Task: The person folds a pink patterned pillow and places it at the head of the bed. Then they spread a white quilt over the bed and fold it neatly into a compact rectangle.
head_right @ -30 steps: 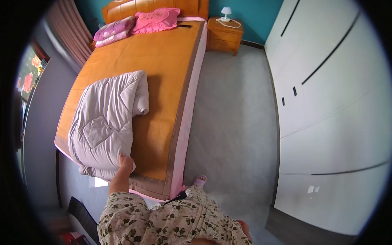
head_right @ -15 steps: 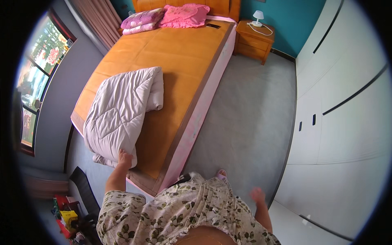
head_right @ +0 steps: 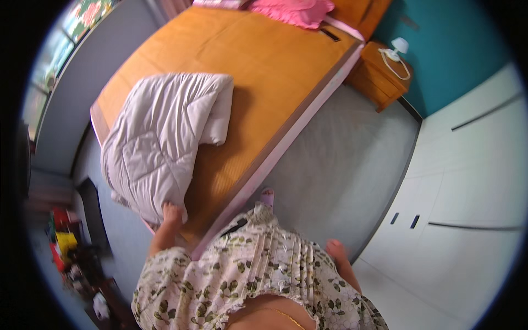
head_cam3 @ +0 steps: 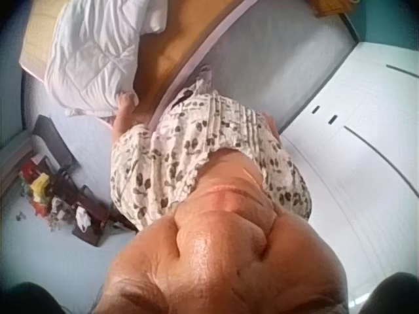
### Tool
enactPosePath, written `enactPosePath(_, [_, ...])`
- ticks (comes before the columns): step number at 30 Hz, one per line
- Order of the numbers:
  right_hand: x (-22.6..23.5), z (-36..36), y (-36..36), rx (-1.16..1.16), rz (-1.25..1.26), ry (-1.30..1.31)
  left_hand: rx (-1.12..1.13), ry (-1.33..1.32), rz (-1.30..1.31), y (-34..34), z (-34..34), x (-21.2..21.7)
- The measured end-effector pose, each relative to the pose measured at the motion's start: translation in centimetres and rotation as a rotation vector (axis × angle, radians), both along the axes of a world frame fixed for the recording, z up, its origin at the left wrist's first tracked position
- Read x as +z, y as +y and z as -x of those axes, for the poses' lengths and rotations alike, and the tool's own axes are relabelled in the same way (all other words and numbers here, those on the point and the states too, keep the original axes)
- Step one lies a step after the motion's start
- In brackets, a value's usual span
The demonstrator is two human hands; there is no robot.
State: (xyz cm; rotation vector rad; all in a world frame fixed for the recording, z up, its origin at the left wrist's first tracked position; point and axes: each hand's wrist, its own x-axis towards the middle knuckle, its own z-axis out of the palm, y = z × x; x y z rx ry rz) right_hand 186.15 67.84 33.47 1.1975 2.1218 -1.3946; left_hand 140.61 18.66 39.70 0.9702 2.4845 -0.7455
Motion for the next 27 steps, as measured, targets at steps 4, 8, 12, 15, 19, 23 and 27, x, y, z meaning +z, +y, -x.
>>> enactPosePath(4, [-1.9,7.8,5.0,-0.211,0.220,-0.028,0.084,-0.087,0.050,2.7,3.0,-1.2])
enactPosePath(8, [-2.1,15.5,11.4,-0.392,0.324,-0.093,0.156,-0.124,0.121,4.8,4.3,-0.1])
enactPosePath(12, [-3.0,22.1,16.7,-0.005,0.263,-0.021,0.236,-0.048,0.139,4.4,4.1,0.6])
enactPosePath(15, [-4.4,25.9,23.2,0.303,0.218,0.006,0.368,-0.030,0.236,7.3,3.3,1.6])
enactPosePath(19, [-9.7,34.5,30.6,0.124,0.391,-0.279,0.534,0.101,0.064,10.2,3.5,4.6])
enactPosePath(23, [-9.4,47.9,35.4,0.030,0.255,-0.060,1.038,0.129,-0.079,15.9,1.9,4.7])
enactPosePath(27, [-9.5,59.1,32.9,0.069,0.227,-0.024,1.590,0.207,-0.600,18.8,0.7,-0.8])
